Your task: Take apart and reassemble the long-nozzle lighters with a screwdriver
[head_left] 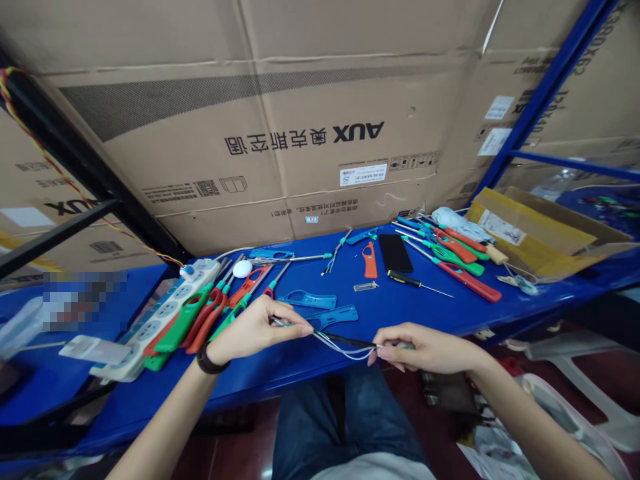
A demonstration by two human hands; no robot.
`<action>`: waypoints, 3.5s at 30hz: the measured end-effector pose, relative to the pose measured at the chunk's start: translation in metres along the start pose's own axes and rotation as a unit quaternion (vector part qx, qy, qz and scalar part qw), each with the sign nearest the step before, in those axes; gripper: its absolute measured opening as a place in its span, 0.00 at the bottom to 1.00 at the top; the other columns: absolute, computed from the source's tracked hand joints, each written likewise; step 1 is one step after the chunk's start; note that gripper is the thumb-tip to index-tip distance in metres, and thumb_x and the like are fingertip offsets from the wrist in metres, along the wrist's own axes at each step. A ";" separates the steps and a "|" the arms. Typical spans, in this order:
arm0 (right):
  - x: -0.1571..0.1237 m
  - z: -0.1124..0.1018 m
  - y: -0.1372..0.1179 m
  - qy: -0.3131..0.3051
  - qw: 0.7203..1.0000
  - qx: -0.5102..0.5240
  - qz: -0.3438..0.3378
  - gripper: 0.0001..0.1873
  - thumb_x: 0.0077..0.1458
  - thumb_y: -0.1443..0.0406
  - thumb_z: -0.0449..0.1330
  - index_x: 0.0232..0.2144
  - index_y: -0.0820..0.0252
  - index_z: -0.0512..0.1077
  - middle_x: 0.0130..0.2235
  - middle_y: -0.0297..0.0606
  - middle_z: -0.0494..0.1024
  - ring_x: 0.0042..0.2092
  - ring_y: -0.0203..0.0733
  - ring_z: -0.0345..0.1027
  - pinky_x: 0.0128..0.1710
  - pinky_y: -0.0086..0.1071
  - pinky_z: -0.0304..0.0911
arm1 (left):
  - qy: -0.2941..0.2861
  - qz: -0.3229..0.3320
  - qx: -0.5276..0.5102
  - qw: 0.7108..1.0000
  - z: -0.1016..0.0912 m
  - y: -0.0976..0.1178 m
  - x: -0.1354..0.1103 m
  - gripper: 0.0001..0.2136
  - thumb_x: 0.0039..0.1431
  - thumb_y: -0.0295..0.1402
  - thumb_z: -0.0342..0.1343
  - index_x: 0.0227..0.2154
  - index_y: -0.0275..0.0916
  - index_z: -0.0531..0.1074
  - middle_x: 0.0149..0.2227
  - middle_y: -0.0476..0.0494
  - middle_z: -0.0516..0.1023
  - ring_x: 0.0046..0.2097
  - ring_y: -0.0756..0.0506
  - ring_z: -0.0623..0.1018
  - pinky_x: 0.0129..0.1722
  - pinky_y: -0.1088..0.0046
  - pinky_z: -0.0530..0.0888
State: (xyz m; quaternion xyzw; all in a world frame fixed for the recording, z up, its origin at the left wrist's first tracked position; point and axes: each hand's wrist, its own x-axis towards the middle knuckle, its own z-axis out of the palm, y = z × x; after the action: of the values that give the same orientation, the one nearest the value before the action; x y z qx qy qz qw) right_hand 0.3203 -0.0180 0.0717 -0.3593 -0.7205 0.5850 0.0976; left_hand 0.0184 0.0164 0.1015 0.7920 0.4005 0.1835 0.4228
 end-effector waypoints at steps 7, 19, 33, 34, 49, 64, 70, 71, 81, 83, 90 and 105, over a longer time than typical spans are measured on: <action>0.000 0.004 0.000 0.014 0.999 0.033 0.016 0.20 0.61 0.49 0.49 0.45 0.58 0.60 0.29 0.28 0.64 0.25 0.30 0.55 0.27 0.25 0.54 | 0.076 -0.047 -0.020 0.996 0.017 -0.001 0.005 0.12 0.52 0.41 0.60 0.28 0.35 0.81 0.29 0.43 0.82 0.31 0.46 0.77 0.30 0.76 0.70; 0.000 0.009 -0.010 0.118 0.986 -0.113 -0.028 0.17 0.63 0.52 0.47 0.45 0.55 0.65 0.25 0.28 0.68 0.27 0.34 0.61 0.30 0.27 0.55 | 0.053 -0.059 -0.055 0.995 0.014 -0.006 0.004 0.13 0.52 0.42 0.60 0.31 0.36 0.81 0.32 0.42 0.83 0.34 0.44 0.78 0.34 0.72 0.73; 0.005 0.022 -0.020 0.183 0.965 -0.179 -0.053 0.11 0.63 0.55 0.50 0.35 0.55 0.65 0.30 0.31 0.71 0.30 0.35 0.62 0.31 0.27 0.54 | 0.036 0.013 0.004 0.999 0.003 -0.006 -0.001 0.12 0.55 0.42 0.58 0.31 0.39 0.80 0.32 0.44 0.81 0.34 0.46 0.76 0.38 0.73 0.72; 0.005 0.023 -0.020 0.189 0.963 -0.184 -0.052 0.11 0.63 0.56 0.50 0.35 0.55 0.65 0.30 0.31 0.71 0.30 0.36 0.63 0.30 0.27 0.54 | 0.036 0.014 0.002 0.999 0.003 -0.006 -0.001 0.11 0.55 0.41 0.59 0.31 0.39 0.80 0.32 0.44 0.81 0.34 0.47 0.76 0.37 0.73 0.72; 0.007 0.025 -0.014 0.239 0.934 -0.258 -0.060 0.15 0.64 0.55 0.47 0.37 0.53 0.70 0.36 0.35 0.74 0.34 0.37 0.67 0.36 0.30 0.59 | -0.001 0.025 -0.005 1.000 0.000 -0.007 -0.006 0.10 0.56 0.38 0.58 0.34 0.38 0.80 0.32 0.45 0.80 0.33 0.48 0.74 0.36 0.75 0.70; 0.013 0.027 -0.009 0.297 0.899 -0.317 -0.059 0.12 0.63 0.57 0.50 0.33 0.54 0.70 0.33 0.34 0.72 0.34 0.38 0.67 0.34 0.29 0.59 | 0.048 0.017 0.060 0.997 -0.001 0.011 -0.014 0.11 0.57 0.39 0.57 0.31 0.37 0.77 0.28 0.47 0.76 0.31 0.49 0.73 0.34 0.76 0.69; 0.015 0.028 -0.007 0.304 0.893 -0.325 -0.072 0.11 0.63 0.58 0.50 0.34 0.54 0.70 0.33 0.34 0.72 0.33 0.37 0.66 0.33 0.28 0.59 | 0.001 0.025 0.044 0.999 0.000 0.006 -0.013 0.12 0.59 0.38 0.55 0.39 0.36 0.76 0.27 0.49 0.76 0.29 0.50 0.72 0.31 0.78 0.69; 0.016 0.027 -0.006 0.305 0.892 -0.326 -0.072 0.11 0.63 0.58 0.50 0.34 0.54 0.69 0.33 0.34 0.72 0.34 0.37 0.67 0.33 0.28 0.59 | -0.004 0.031 0.041 0.999 0.000 0.007 -0.012 0.13 0.59 0.38 0.54 0.41 0.37 0.76 0.29 0.48 0.77 0.30 0.50 0.73 0.32 0.77 0.70; 0.017 0.028 -0.005 0.314 0.888 -0.328 -0.069 0.10 0.63 0.58 0.50 0.34 0.54 0.69 0.34 0.34 0.71 0.34 0.37 0.66 0.33 0.28 0.58 | 0.061 0.122 0.122 0.983 0.006 0.004 -0.012 0.08 0.58 0.35 0.58 0.39 0.44 0.79 0.24 0.49 0.76 0.27 0.51 0.70 0.31 0.76 0.66; 0.017 0.028 -0.004 0.314 0.889 -0.326 -0.070 0.11 0.63 0.58 0.50 0.35 0.54 0.69 0.33 0.34 0.71 0.34 0.37 0.66 0.33 0.28 0.58 | 0.075 0.133 0.132 0.979 0.007 0.004 -0.012 0.07 0.58 0.35 0.58 0.37 0.43 0.79 0.24 0.49 0.76 0.27 0.52 0.70 0.31 0.76 0.66; 0.017 0.026 -0.001 0.327 0.886 -0.320 -0.072 0.11 0.63 0.58 0.50 0.34 0.54 0.69 0.33 0.34 0.70 0.33 0.36 0.65 0.34 0.28 0.59 | 0.145 0.091 0.121 0.978 0.011 0.005 -0.012 0.10 0.57 0.38 0.58 0.34 0.37 0.78 0.19 0.53 0.67 0.23 0.53 0.64 0.24 0.78 0.62; 0.016 0.028 -0.005 0.331 0.870 -0.348 -0.113 0.11 0.63 0.60 0.50 0.36 0.55 0.70 0.35 0.37 0.72 0.37 0.39 0.68 0.34 0.29 0.63 | 0.094 -0.008 0.014 0.995 0.010 0.004 -0.006 0.12 0.52 0.40 0.61 0.31 0.35 0.81 0.27 0.44 0.81 0.26 0.50 0.72 0.26 0.77 0.67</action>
State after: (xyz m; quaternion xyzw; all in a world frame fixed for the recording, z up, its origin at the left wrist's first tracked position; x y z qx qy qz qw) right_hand 0.2914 -0.0300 0.0634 -0.4588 -0.8385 0.1279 0.2646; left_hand 0.0231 0.0053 0.0987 0.7737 0.4471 0.2481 0.3740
